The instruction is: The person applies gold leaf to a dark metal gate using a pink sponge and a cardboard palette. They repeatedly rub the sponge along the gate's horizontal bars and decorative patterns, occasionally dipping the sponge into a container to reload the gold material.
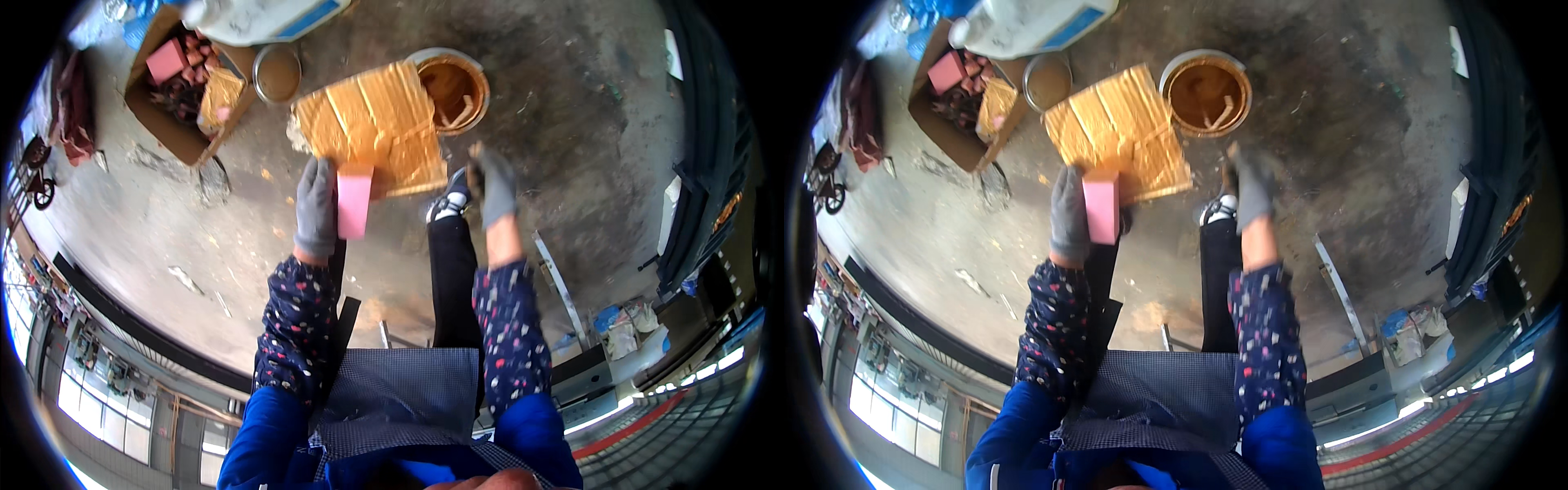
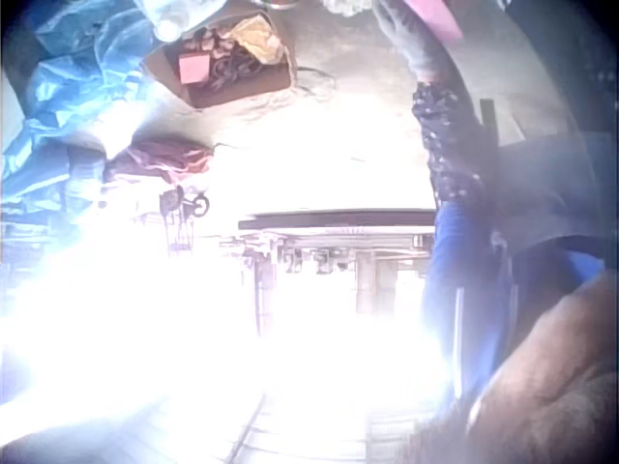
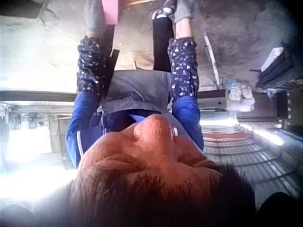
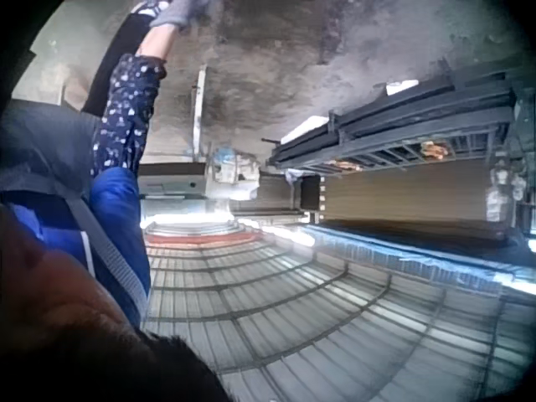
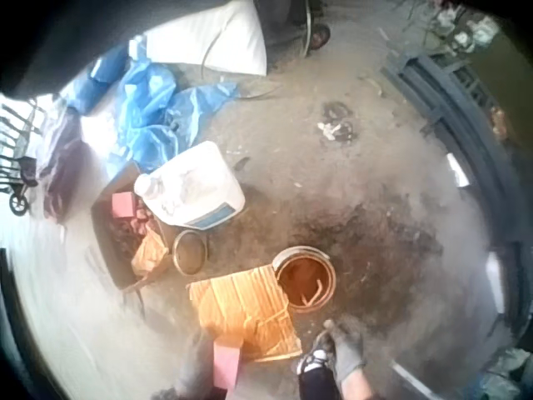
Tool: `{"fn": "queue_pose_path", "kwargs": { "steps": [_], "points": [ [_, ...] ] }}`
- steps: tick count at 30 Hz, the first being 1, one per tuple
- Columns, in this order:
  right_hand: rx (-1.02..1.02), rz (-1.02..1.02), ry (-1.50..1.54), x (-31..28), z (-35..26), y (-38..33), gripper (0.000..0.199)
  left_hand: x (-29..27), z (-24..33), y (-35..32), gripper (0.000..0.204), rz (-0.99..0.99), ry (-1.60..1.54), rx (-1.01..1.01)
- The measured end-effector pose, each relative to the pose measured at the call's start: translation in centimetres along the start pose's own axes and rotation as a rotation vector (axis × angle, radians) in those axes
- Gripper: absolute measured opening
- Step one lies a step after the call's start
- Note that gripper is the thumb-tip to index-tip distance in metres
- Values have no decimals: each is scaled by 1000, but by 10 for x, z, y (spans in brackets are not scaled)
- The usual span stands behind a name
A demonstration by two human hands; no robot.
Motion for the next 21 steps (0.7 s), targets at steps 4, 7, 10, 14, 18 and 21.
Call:
{"fn": "queue_pose_path", "kwargs": {
  "steps": [4,7,10,14,18,21],
  "points": [
    [-681,-100,-191,-54,-53,-187,8,48,39,-64,37,-40,147,-48],
    [-1273,-235,-667,-66,-102,-316,52,100,66,-113,39,-99,269,-38],
    [-1463,-28,-852,-90,-126,-389,53,162,107,-177,37,-274,546,85],
    [-1500,276,-885,-121,-150,-436,51,241,154,-249,38,-396,255,-50],
    [-1562,525,-782,-145,-174,-486,47,248,176,-252,31,-561,691,301],
    [-1483,446,-621,-168,-190,-527,59,279,189,-274,26,-768,355,-57]
  ]
}}
Point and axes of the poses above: each hand's wrist, its own y-axis towards the middle knuckle, its own x-axis out of the palm, z = x × y, the point moved 6 cm from there along y, towards the middle knuckle, and after that the axes turned 5 degrees about -x, right-handed, at the moved point
